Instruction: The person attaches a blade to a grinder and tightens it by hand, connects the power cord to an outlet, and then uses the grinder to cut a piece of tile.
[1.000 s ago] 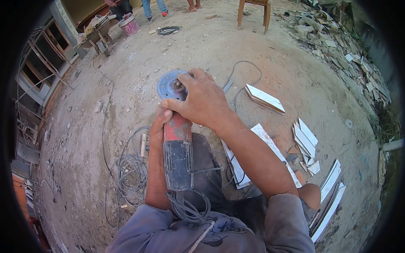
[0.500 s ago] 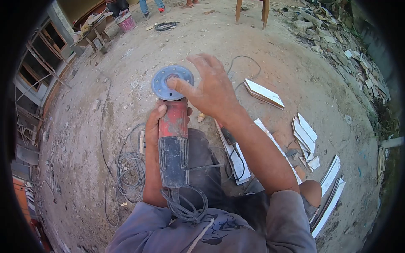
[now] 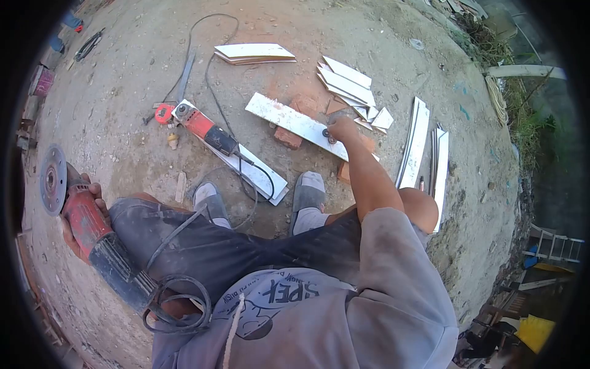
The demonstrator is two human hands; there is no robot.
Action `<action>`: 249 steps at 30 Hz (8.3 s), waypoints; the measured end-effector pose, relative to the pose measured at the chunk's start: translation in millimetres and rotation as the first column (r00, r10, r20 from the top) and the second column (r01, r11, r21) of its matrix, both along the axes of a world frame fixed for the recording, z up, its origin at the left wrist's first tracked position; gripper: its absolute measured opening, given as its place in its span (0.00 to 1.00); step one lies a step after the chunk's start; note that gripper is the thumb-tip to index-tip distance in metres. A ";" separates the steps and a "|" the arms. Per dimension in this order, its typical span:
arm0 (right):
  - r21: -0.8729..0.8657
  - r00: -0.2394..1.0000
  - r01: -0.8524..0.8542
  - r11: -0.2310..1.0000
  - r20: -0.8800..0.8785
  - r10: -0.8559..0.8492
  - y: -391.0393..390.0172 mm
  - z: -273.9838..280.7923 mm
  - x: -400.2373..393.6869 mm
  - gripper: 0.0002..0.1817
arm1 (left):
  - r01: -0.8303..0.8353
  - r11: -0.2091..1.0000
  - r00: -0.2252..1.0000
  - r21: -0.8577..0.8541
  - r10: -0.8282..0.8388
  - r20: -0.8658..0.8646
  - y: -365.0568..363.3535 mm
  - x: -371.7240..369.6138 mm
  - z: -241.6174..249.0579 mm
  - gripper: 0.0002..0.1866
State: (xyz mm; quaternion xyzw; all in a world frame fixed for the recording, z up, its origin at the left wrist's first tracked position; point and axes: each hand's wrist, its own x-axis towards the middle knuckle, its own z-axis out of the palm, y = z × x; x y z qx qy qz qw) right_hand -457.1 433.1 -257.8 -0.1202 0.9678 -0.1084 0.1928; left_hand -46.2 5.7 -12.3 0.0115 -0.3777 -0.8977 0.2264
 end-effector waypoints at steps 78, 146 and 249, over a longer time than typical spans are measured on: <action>-0.905 0.701 -0.398 0.151 -0.194 0.686 -267.1 343.1 158.3 0.11 | -0.397 0.912 0.914 -0.105 0.403 0.044 48.8 -54.7 10.4 0.35; -0.252 0.499 -0.859 0.447 -0.608 0.617 -327.3 370.2 211.2 0.25 | -0.450 0.891 0.889 -0.051 0.453 0.068 53.0 -53.9 17.9 0.37; -0.390 0.561 -0.827 0.405 -0.519 0.645 -327.1 371.3 207.3 0.20 | -0.514 0.856 0.851 -0.047 0.516 0.094 58.8 -53.8 20.0 0.35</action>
